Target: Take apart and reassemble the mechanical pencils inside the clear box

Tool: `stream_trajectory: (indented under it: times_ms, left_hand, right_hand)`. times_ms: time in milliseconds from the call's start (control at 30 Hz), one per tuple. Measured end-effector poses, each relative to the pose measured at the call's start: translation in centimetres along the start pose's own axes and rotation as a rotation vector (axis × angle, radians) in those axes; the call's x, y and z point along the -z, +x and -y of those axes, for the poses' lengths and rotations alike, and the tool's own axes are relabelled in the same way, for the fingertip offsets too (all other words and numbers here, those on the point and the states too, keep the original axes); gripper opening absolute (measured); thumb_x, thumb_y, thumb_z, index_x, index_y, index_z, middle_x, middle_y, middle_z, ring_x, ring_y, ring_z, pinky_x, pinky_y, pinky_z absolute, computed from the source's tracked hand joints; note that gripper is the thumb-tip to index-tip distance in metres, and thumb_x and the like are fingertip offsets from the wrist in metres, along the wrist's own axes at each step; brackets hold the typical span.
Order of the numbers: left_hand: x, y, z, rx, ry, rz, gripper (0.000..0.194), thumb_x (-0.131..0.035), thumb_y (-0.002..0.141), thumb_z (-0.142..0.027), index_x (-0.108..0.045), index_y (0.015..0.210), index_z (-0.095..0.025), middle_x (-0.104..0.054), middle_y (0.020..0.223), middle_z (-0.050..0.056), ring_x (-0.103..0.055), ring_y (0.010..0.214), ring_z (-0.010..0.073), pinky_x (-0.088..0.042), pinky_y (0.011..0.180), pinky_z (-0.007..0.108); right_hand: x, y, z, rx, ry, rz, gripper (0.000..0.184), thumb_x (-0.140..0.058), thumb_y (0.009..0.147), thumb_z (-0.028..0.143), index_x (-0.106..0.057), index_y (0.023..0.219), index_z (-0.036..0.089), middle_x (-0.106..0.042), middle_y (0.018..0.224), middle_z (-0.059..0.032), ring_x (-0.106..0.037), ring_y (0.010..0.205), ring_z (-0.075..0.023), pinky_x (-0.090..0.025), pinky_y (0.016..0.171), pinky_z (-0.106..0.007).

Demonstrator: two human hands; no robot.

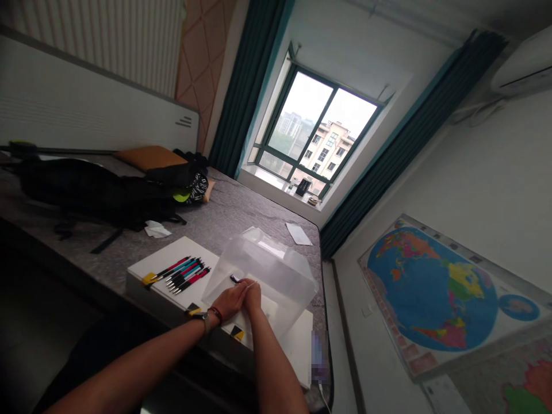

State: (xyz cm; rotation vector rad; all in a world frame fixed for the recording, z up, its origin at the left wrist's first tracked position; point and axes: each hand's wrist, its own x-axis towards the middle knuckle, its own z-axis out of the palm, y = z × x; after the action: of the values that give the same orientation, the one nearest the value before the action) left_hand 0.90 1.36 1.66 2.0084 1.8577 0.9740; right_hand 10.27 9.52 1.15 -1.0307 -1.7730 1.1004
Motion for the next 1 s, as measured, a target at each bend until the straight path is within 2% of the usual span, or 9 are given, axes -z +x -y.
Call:
stream_trajectory:
  times_ms: [133,233,333,433,500,600,767,867,1000]
  left_hand:
    - [-0.2,0.1,0.3,0.013,-0.015,-0.017,0.034,-0.02,0.099,-0.034,-0.049,0.111,-0.019,-0.066,0.096,0.01,-0.066,0.088,0.021,-0.046,0.075,0.03]
    - [-0.2,0.1,0.4,-0.016,-0.028,-0.02,0.032,-0.021,0.099,-0.034,-0.048,0.113,-0.021,-0.067,0.095,0.008,-0.066,0.087,0.0201,-0.046,0.073,0.029]
    - [-0.3,0.0,0.3,-0.037,-0.001,-0.01,0.032,-0.022,0.099,-0.034,-0.05,0.105,-0.021,-0.067,0.088,0.007,-0.066,0.081,0.0204,-0.046,0.069,0.029]
    - [-0.6,-0.1,0.1,-0.035,0.025,-0.008,0.033,-0.021,0.099,-0.035,-0.051,0.099,-0.021,-0.066,0.085,0.008,-0.065,0.079,0.0204,-0.045,0.068,0.029]
    - [-0.8,-0.1,0.1,-0.028,0.023,0.005,0.034,-0.022,0.098,-0.037,-0.052,0.099,-0.021,-0.066,0.086,0.008,-0.065,0.079,0.02,-0.045,0.069,0.029]
    - [-1.1,0.1,0.1,-0.015,0.023,0.038,0.034,-0.023,0.098,-0.039,-0.053,0.098,-0.021,-0.067,0.087,0.008,-0.065,0.08,0.0202,-0.044,0.071,0.029]
    - [-1.4,0.2,0.2,-0.014,0.027,0.07,0.037,-0.023,0.098,-0.042,-0.054,0.098,-0.021,-0.067,0.088,0.009,-0.065,0.081,0.0205,-0.044,0.072,0.03]
    - [-1.3,0.2,0.1,-0.024,0.043,0.09,0.037,-0.024,0.097,-0.042,-0.055,0.098,-0.022,-0.067,0.09,0.009,-0.065,0.083,0.0212,-0.044,0.073,0.03]
    - [-0.7,0.1,-0.3,-0.032,0.089,0.104,0.035,-0.024,0.097,-0.04,-0.055,0.098,-0.021,-0.067,0.089,0.01,-0.065,0.082,0.0222,-0.045,0.072,0.031]
  right_hand:
    - [-0.1,-0.8,-0.1,0.037,-0.116,-0.073,0.017,-0.07,0.066,0.026,-0.075,0.083,0.024,-0.071,0.074,-0.0017,-0.062,0.073,-0.0202,-0.047,0.076,-0.03]
    - [0.8,-1.7,-0.7,0.0,-0.085,-0.137,0.016,-0.064,0.072,0.032,-0.071,0.078,0.02,-0.069,0.071,-0.0026,-0.059,0.063,-0.0169,-0.047,0.062,-0.026]
    - [2.1,-2.8,-1.2,-0.157,0.162,-0.207,0.038,-0.053,0.08,0.051,-0.067,0.083,0.016,-0.063,0.063,-0.0012,-0.051,0.045,-0.0123,-0.037,0.043,-0.023]
    - [3.1,-3.8,-1.2,-0.271,0.422,-0.258,0.057,-0.045,0.082,0.065,-0.065,0.093,0.013,-0.061,0.064,-0.0021,-0.049,0.041,-0.01,-0.032,0.039,-0.021]
    - [3.4,-4.2,-1.2,-0.26,0.467,-0.224,0.053,-0.054,0.078,0.064,-0.066,0.091,0.014,-0.062,0.067,-0.0022,-0.049,0.044,-0.0087,-0.033,0.041,-0.02]
    - [3.5,-4.2,-1.4,-0.222,0.404,-0.149,0.042,-0.068,0.069,0.055,-0.066,0.079,0.014,-0.061,0.065,-0.0006,-0.046,0.045,-0.0071,-0.034,0.043,-0.019]
    - [3.7,-4.0,-1.9,-0.205,0.383,-0.135,0.04,-0.07,0.067,0.052,-0.066,0.077,0.013,-0.063,0.067,-0.0017,-0.048,0.049,-0.0081,-0.039,0.047,-0.02]
    - [3.7,-4.0,-1.9,-0.226,0.407,-0.153,0.038,-0.072,0.065,0.05,-0.065,0.077,0.014,-0.062,0.062,-0.0006,-0.047,0.049,-0.0083,-0.038,0.046,-0.02]
    - [3.6,-3.8,-1.5,-0.266,0.492,-0.239,0.037,-0.074,0.062,0.047,-0.061,0.076,0.015,-0.06,0.061,0.0009,-0.048,0.048,-0.0082,-0.038,0.046,-0.02]
